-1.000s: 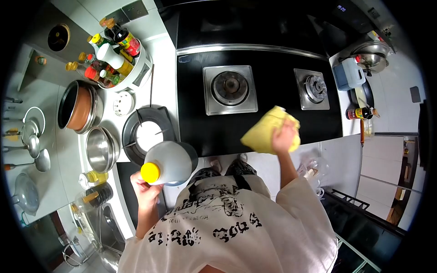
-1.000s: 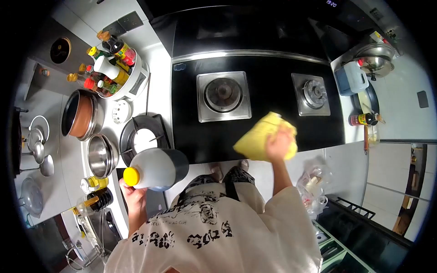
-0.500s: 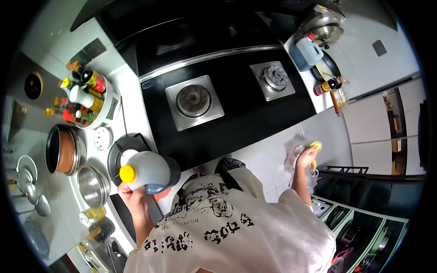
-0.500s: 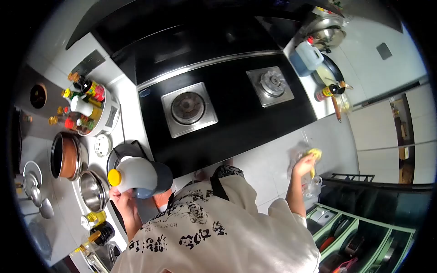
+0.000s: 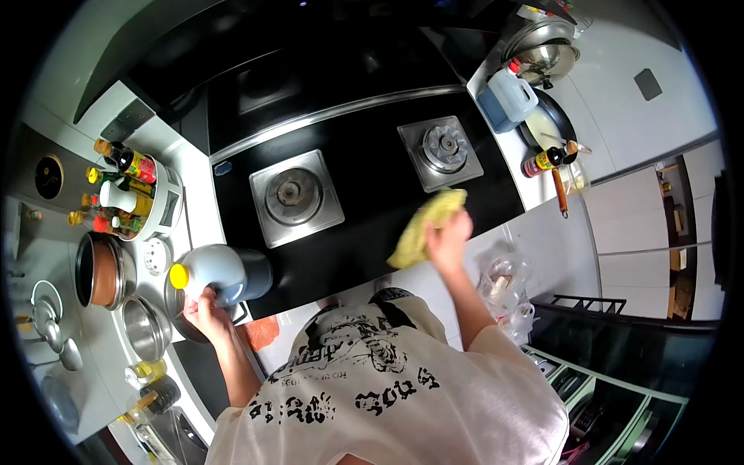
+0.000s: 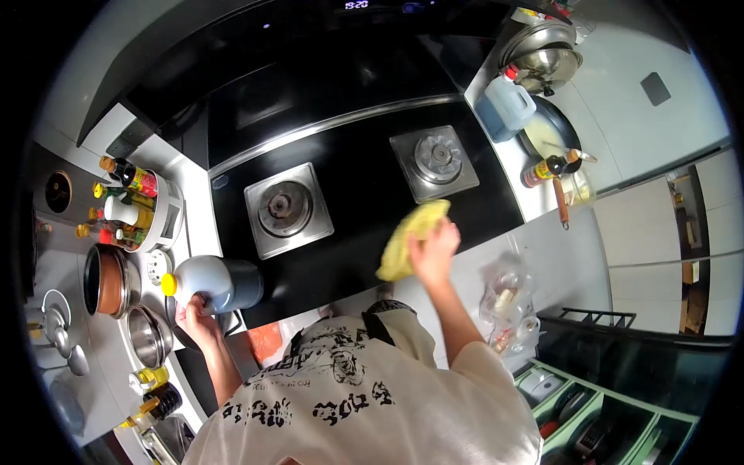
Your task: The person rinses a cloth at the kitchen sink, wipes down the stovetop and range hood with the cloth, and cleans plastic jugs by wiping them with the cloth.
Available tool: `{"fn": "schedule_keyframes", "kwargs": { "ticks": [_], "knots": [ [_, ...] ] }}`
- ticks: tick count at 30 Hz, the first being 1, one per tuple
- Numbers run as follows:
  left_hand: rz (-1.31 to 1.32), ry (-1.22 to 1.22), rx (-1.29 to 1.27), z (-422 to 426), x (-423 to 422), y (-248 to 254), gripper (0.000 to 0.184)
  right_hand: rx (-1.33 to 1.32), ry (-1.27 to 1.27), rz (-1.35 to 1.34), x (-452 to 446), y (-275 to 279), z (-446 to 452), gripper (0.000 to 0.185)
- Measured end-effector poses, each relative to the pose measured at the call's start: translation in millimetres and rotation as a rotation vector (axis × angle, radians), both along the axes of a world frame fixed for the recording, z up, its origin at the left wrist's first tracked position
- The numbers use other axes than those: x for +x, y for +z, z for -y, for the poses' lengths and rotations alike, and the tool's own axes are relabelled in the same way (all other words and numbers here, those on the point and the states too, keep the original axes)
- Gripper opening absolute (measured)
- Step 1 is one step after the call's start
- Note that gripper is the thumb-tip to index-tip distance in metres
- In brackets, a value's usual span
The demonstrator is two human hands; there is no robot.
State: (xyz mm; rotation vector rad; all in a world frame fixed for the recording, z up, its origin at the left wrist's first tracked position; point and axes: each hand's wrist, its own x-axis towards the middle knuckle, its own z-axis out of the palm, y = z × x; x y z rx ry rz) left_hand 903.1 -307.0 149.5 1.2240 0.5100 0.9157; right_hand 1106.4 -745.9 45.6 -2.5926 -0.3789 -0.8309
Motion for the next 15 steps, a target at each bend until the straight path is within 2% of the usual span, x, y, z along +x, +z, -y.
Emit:
{"fn": "schedule_keyframes", "kwargs": {
  "ticks": [2,4,7,9,15],
  "knots": [
    [-0.036,0.095,0.026,6,3,-10,0.005,-0.203,0.102,-0.305,2,0,-38,0.063],
    [-0.041,0.158,0.087,9,3,-20,0.005,-0.236,0.352,-0.431,10,-35,-53,0.071],
    [-0.079,0.231,0.112,21,3,-21,0.006,-0.167,0.501,-0.453,38,-54,-72,0.073],
    [-0.079,0.32,0.08,33,6,-20,0.007,-0.181,0.464,-0.403,70,-54,-80,0.073],
    [-0.125,0.295,0.174,46,-4,-27,0.007,-0.23,0.264,-0.257,185,-66,-90,0.068]
  ]
}}
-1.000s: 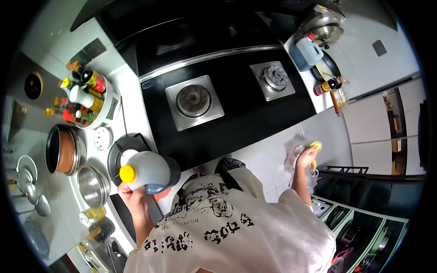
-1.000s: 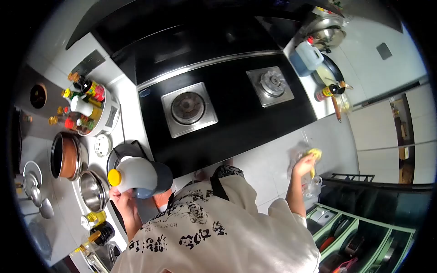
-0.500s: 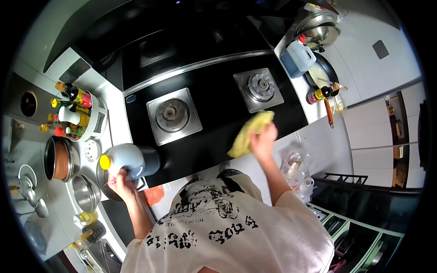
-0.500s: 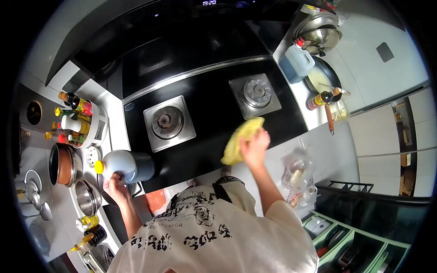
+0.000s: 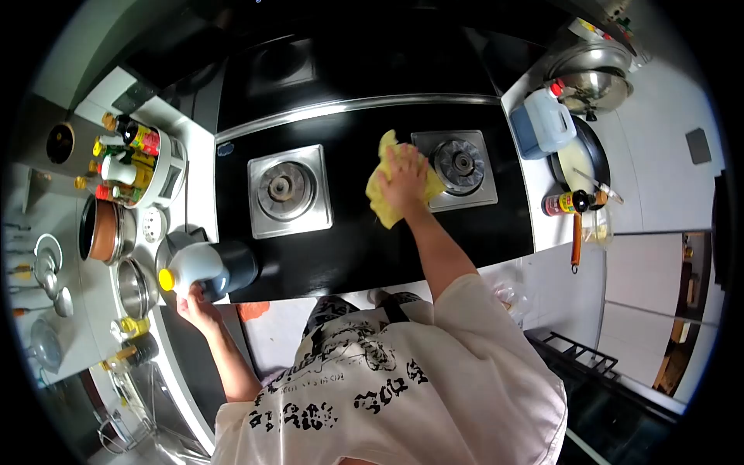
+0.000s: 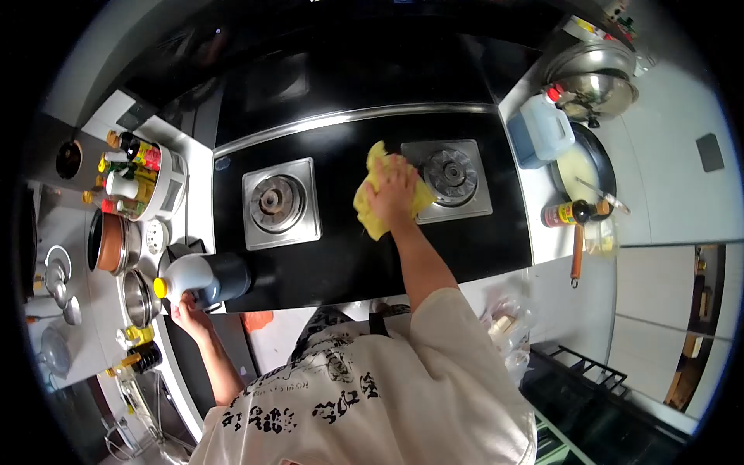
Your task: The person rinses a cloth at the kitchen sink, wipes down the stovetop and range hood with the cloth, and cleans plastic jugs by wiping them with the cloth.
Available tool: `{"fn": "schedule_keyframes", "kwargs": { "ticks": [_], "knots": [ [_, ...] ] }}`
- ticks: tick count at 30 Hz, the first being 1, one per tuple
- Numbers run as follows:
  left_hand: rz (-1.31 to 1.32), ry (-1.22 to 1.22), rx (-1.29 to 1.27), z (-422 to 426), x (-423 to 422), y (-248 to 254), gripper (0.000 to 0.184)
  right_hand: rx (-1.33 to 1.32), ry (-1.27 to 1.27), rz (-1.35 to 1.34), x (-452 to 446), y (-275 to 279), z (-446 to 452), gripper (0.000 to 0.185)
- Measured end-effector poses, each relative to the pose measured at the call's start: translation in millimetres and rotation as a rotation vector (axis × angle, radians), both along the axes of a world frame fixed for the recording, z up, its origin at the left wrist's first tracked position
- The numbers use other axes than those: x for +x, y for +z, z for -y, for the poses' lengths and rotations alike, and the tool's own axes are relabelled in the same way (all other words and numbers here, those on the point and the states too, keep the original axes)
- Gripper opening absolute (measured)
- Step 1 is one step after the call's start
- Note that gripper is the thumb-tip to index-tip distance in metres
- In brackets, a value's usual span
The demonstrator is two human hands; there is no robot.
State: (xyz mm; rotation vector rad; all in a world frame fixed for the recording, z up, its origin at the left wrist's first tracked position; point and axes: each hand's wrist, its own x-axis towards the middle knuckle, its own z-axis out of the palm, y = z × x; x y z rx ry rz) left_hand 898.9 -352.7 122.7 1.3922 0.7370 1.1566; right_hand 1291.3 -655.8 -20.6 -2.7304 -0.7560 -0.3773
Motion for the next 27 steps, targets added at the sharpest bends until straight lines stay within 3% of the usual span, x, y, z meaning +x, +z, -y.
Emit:
{"fn": "schedule_keyframes", "kwargs": {
  "ticks": [4,7,8,9,11,13,15,17,20,21,23,27],
  "knots": [
    [-0.02,0.032,-0.107,0,-13,-9,0.013,-0.008,-0.098,-0.026,-5,-11,29,0.063],
    [-0.209,0.083,0.068,21,-11,-7,0.026,-0.015,-0.046,-0.098,-51,-4,77,0.058],
    [-0.198,0.231,0.188,38,-2,-4,0.036,0.032,-0.04,-0.076,-68,-3,98,0.059],
    [-0.309,0.414,0.308,38,-26,-28,0.033,0.08,-0.037,-0.053,-84,-5,122,0.059],
    [-0.242,0.283,0.441,59,-26,-27,0.035,-0.01,-0.194,0.193,-114,-38,183,0.057],
    [-0.305,0.069,0.665,72,-27,-40,0.031,0.164,-0.44,0.018,-139,-36,240,0.044],
    [-0.342,-0.32,0.774,75,-20,-40,0.023,0.357,-0.976,-0.199,-160,-19,298,0.041],
    [-0.336,-0.471,0.831,63,6,-24,0.023,0.555,-1.515,-0.418,-177,3,324,0.041],
    [-0.375,-0.568,0.6,39,10,-32,0.023,0.443,-1.175,-0.05,-197,54,271,0.04],
    [-0.383,-0.585,0.552,34,9,-33,0.022,0.294,-1.078,0.026,-195,46,274,0.04],
    [-0.265,-0.629,0.586,36,18,-41,0.02,0.51,-0.966,0.074,-184,60,236,0.039],
    [-0.336,-0.899,0.531,45,32,-27,0.019,0.778,-0.826,0.057,-154,78,166,0.042]
  ]
}}
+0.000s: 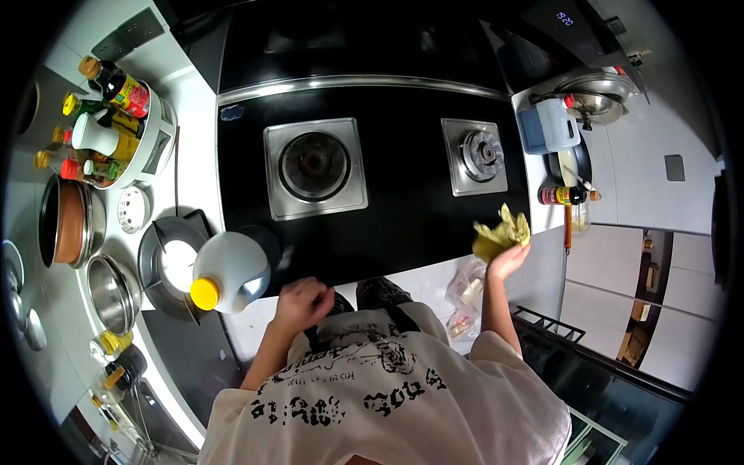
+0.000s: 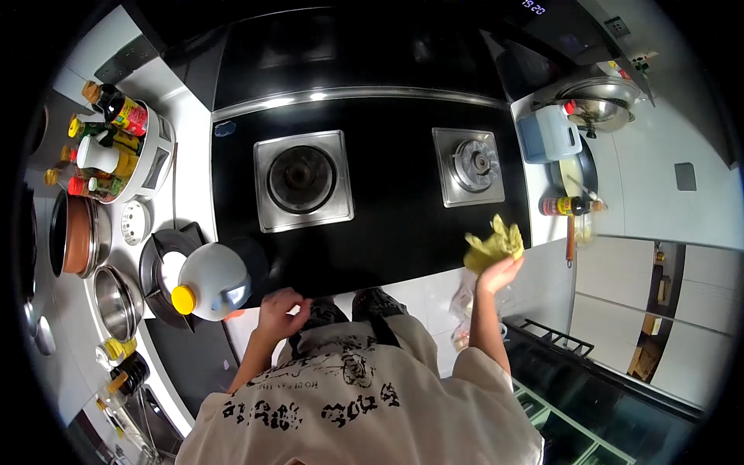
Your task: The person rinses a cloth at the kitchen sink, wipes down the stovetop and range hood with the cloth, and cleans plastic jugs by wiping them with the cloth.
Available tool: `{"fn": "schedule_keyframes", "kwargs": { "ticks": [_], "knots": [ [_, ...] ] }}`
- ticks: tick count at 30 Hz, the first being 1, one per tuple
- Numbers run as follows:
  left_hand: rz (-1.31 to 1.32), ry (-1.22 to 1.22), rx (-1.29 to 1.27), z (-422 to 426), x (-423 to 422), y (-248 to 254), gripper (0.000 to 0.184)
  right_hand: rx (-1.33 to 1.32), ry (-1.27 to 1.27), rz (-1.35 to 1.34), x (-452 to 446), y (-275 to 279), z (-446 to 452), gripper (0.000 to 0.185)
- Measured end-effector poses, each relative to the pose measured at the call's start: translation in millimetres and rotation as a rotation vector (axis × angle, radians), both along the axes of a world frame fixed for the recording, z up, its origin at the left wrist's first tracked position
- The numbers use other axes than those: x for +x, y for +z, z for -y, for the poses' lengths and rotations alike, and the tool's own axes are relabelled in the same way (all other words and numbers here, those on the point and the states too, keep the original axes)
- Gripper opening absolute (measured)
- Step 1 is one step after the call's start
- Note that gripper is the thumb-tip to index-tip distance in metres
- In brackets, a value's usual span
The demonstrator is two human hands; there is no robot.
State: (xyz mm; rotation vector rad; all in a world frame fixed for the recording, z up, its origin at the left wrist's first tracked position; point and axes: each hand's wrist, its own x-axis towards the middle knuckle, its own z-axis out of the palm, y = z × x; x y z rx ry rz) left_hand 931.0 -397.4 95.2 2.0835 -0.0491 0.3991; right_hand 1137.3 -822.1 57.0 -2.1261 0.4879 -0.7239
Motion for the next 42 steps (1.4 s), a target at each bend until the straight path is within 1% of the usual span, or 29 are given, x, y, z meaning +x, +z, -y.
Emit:
{"fn": "schedule_keyframes", "kwargs": {
  "ticks": [1,3,4,5,6,7,8,9,10,12,15,16,18,19,22,24,27,29,32,33,34,35,36,37,38,39,40,41,42],
  "knots": [
    [0.004,-0.023,0.01,2,4,2,0.019,0.014,0.029,0.051,5,-4,-12,0.043],
    [-0.011,-0.046,-0.023,1,13,1,0.018,-0.016,0.141,0.02,15,4,-53,0.044],
    [-0.048,-0.027,-0.052,0,16,2,0.018,-0.245,0.191,-0.078,24,-9,-58,0.048],
    [-0.084,-0.009,-0.079,-1,19,5,0.018,-0.592,0.348,-0.307,31,-14,-63,0.057],
    [-0.119,0.01,-0.106,-2,22,6,0.018,-0.821,0.398,-0.166,35,-24,-83,0.063],
    [-0.115,0.015,-0.09,-3,25,4,0.019,-0.915,0.408,-0.275,40,-31,-100,0.064],
    [-0.113,0.022,-0.076,-3,26,3,0.019,-0.962,0.431,-0.251,55,-52,-108,0.066],
    [-0.111,0.029,-0.062,-3,26,1,0.019,-0.89,0.52,-0.318,71,-65,-114,0.066],
    [-0.111,0.037,-0.064,-2,26,0,0.02,-0.868,0.539,-0.345,85,-69,-127,0.067],
    [-0.11,0.055,-0.067,2,26,-2,0.02,-0.817,0.56,-0.271,115,-80,-147,0.069],
    [-0.084,0.076,-0.073,16,27,-9,0.021,-0.792,0.545,-0.335,160,-83,-173,0.073],
    [-0.097,0.075,-0.07,21,29,-8,0.022,-0.817,0.508,-0.304,177,-91,-179,0.074],
    [-0.132,0.07,-0.061,33,35,-2,0.022,-0.79,0.515,-0.245,202,-92,-189,0.075],
    [-0.131,0.065,-0.063,38,38,0,0.022,-0.771,0.581,-0.224,213,-90,-188,0.077],
    [-0.116,0.059,-0.098,58,48,-2,0.022,-0.845,0.62,-0.33,226,-74,-192,0.077],
    [-0.102,0.049,-0.071,69,53,1,0.022,-0.905,0.677,-0.31,222,-80,-180,0.075],
    [-0.096,0.038,-0.017,82,68,6,0.022,-0.839,0.757,-0.198,177,-83,-155,0.066],
    [-0.099,0.023,0.008,90,76,11,0.021,-0.767,0.81,-0.17,129,-67,-133,0.065],
    [-0.087,0.001,0.03,99,91,18,0.019,-0.762,0.848,-0.244,64,-65,-73,0.068],
    [-0.087,-0.003,0.035,102,95,18,0.018,-0.761,0.855,-0.325,43,-72,-43,0.069],
    [-0.086,-0.008,0.042,105,98,18,0.017,-0.747,0.855,-0.306,24,-69,-13,0.069],
    [-0.112,-0.012,0.068,107,100,17,0.015,-0.632,0.754,-0.325,5,-72,16,0.071],
    [-0.061,-0.02,0.057,111,104,19,0.018,-0.459,0.649,-0.389,-10,-67,47,0.061],
    [-0.004,-0.029,0.048,115,111,22,0.021,0.14,0.57,-0.428,-23,-67,84,0.042],
    [0.053,-0.037,0.04,119,117,24,0.024,0.721,0.368,-0.326,-35,-66,121,0.028],
    [0.045,-0.05,0.057,121,120,25,0.023,0.463,0.321,-0.158,-53,-124,198,0.023],
    [0.022,-0.061,0.08,122,121,27,0.022,0.102,0.109,-0.189,-55,-120,225,0.03],
    [0.001,-0.068,0.106,121,124,29,0.021,-0.222,-0.157,-0.262,-56,-111,249,0.037],
    [-0.022,-0.074,0.133,122,128,32,0.019,-0.139,-0.046,-0.188,-45,-84,242,0.042]
  ]
}}
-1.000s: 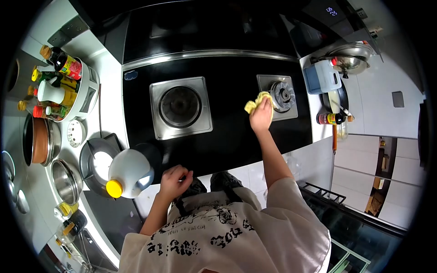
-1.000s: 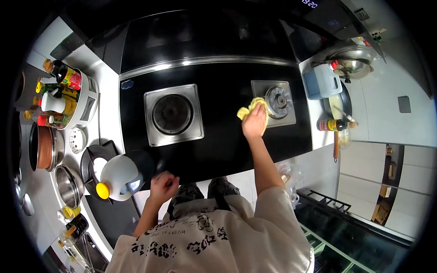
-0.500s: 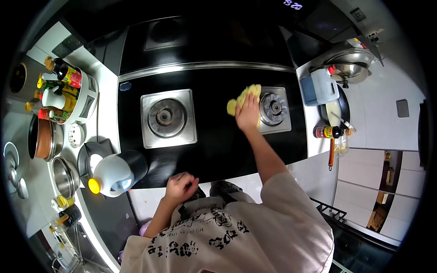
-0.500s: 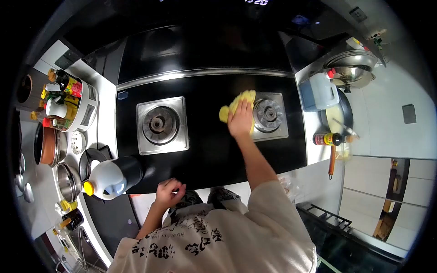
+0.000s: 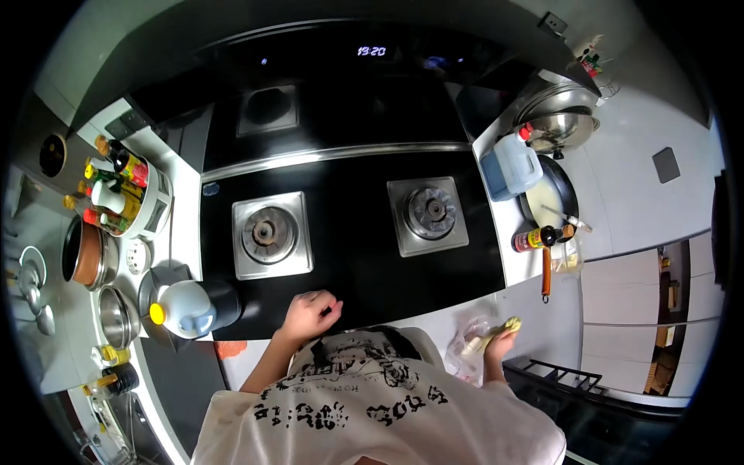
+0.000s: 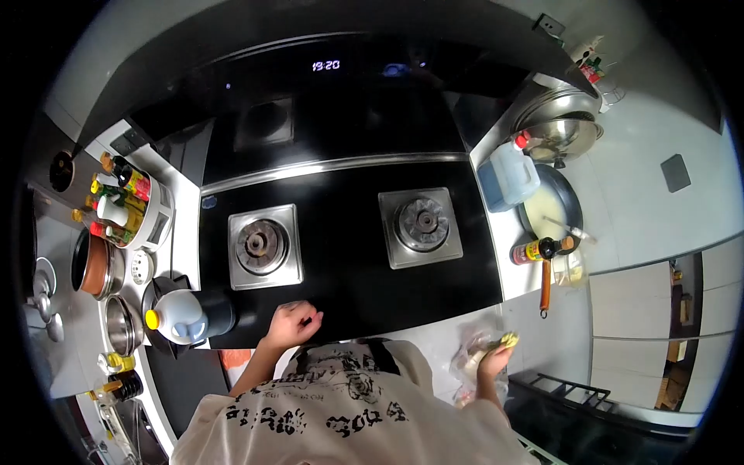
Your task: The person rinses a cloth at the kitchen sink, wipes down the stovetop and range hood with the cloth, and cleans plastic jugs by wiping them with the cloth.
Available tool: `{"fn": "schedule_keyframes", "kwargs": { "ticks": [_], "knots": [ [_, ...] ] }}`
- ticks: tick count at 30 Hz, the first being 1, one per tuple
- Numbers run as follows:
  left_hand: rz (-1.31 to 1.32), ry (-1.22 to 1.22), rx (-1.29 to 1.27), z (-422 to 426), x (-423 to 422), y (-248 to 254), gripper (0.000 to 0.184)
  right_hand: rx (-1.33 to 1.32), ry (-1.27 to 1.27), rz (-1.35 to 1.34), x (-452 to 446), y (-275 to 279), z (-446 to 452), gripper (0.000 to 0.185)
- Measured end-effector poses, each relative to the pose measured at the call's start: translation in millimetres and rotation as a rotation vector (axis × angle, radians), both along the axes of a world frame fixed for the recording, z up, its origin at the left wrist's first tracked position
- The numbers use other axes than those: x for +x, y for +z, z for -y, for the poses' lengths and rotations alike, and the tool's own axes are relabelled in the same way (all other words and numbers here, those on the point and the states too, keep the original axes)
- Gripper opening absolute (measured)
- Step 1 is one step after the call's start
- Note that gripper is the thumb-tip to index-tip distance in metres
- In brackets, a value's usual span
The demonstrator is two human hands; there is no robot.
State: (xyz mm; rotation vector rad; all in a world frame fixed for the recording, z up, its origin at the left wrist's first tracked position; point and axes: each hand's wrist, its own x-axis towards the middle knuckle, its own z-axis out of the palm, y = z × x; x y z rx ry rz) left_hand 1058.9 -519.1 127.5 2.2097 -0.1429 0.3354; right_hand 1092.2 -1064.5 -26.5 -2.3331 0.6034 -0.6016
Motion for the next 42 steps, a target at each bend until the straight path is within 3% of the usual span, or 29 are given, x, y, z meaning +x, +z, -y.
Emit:
{"fn": "schedule_keyframes", "kwargs": {
  "ticks": [2,4,6,8,10,12,15,18,20,23,24,25,28,32,35,40,42],
  "knots": [
    [0.03,0.004,0.017,4,8,8,0.02,0.043,0.124,-0.01,28,42,-22,0.042],
    [0.07,-0.003,0.034,7,19,18,0.021,0.255,0.06,0.181,72,84,-77,0.043],
    [0.105,-0.009,0.042,11,26,28,0.02,0.36,0.047,0.395,122,90,-106,0.044],
    [0.119,0.001,0.044,17,28,39,0.021,0.247,0.005,0.325,171,76,-130,0.046],
    [0.118,-0.002,0.057,18,28,45,0.022,0.657,0.29,0.459,200,129,-199,0.052],
    [0.101,0.011,0.06,18,23,45,0.022,0.506,0.658,0.559,241,144,-238,0.064],
    [0.065,0.074,0.062,11,11,32,0.022,0.19,0.889,0.706,303,150,-298,0.072],
    [0.011,0.186,0.032,3,-7,5,0.022,-0.189,1.025,0.753,342,177,-362,0.065],
    [-0.017,0.282,0.011,-6,-20,-18,0.022,-0.384,1.059,0.806,383,161,-397,0.065],
    [-0.045,0.508,0.039,-20,-40,-52,0.02,-0.535,1.04,0.666,405,164,-459,0.06],
    [-0.03,0.593,0.079,-23,-47,-64,0.02,-0.576,1.076,0.606,408,162,-477,0.059],
    [0.0,0.692,0.068,-26,-53,-79,0.02,-0.681,0.975,0.748,405,155,-498,0.056],
    [0.058,0.888,0.163,-35,-66,-107,0.021,-0.634,0.952,0.879,391,150,-564,0.058],
    [0.115,0.969,0.198,-37,-72,-132,0.021,-0.726,1.047,0.85,344,154,-665,0.082],
    [0.129,0.996,0.15,-39,-70,-144,0.02,-0.636,1.159,1.02,303,155,-747,0.084],
    [0.065,1.019,0.126,-41,-63,-144,0.02,-0.611,1.482,0.896,235,173,-867,0.076],
    [0.036,1.015,0.11,-42,-63,-142,0.02,-0.577,1.418,0.999,224,174,-883,0.073]
  ]
}}
